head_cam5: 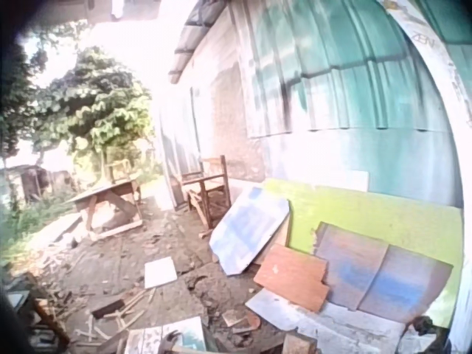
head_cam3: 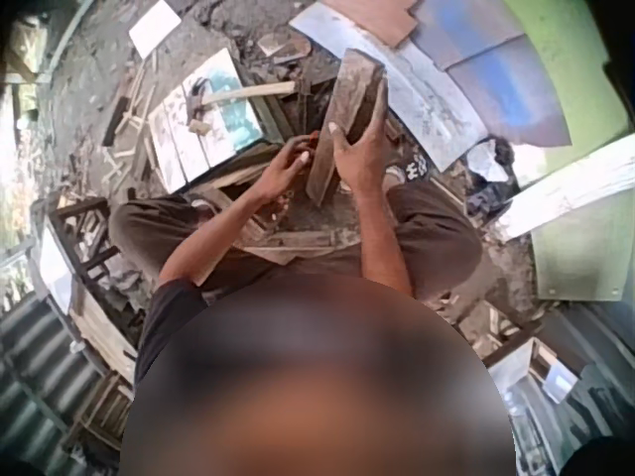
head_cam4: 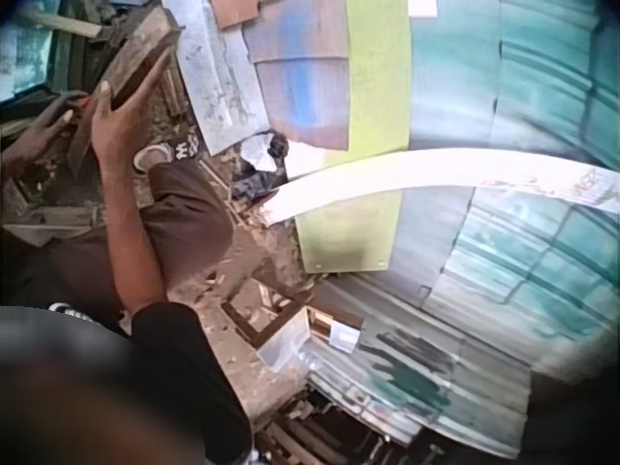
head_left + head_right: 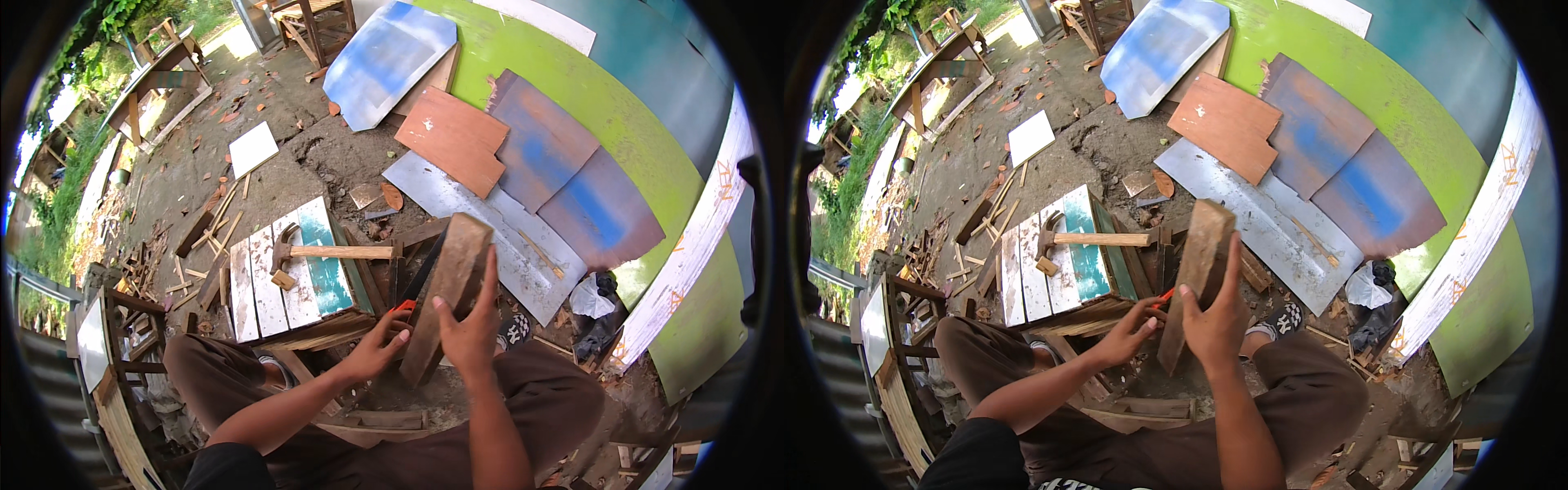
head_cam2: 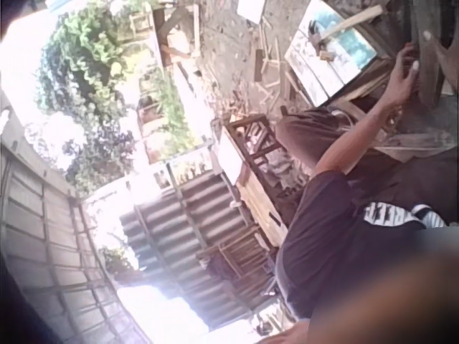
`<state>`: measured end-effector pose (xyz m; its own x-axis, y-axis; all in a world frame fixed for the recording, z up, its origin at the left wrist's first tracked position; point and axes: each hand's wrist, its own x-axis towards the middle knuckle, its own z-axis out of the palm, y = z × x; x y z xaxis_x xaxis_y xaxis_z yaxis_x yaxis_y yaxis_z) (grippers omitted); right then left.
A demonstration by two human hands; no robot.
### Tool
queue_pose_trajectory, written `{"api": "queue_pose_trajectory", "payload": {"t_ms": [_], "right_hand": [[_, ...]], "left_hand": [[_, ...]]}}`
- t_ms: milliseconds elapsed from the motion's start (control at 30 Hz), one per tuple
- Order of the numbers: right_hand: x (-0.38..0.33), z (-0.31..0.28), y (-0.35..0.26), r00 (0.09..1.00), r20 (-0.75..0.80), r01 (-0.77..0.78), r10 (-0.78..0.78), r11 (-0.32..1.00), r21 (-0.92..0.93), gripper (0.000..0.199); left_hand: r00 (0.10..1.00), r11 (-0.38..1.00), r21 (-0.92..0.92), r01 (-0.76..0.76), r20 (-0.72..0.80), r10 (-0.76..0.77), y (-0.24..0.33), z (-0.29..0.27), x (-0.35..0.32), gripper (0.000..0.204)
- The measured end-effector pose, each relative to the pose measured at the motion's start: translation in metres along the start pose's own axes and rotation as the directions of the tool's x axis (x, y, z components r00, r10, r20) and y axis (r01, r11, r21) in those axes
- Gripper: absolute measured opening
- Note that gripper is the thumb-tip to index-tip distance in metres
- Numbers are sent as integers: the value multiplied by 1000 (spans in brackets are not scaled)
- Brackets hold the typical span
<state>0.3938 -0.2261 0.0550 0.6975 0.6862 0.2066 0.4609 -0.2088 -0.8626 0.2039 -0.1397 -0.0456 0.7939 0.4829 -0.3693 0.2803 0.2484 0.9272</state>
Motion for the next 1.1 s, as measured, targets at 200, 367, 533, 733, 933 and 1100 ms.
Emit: {"api": "queue_pose_trajectory", "payload": {"t_ms": [200,367,533,733,933,1100], "right_hand": [[-53,60,-44,933,325,40,-152,945,324,96],[-45,57,-74,789,589,-189,-175,843,504,68],[26,18,-79,891,437,3,-123,964,266,34],[146,46,-24,835,550,204,-29,944,-260,24],[226,148,127,700,678,327,225,743,-584,34],[241,225,247,608,767,606,203,505,-614,52]], "left_hand": [[989,973,196,-118,-64,133,90,-48,-52,87],[967,949,314,6,-244,75,103,-102,-76,83],[906,954,290,-73,-381,185,124,-182,-99,78],[850,768,636,70,-441,288,148,-225,-107,77],[902,750,643,156,-403,157,145,-237,-95,79],[883,743,623,246,-460,93,123,-250,-80,81]]}}
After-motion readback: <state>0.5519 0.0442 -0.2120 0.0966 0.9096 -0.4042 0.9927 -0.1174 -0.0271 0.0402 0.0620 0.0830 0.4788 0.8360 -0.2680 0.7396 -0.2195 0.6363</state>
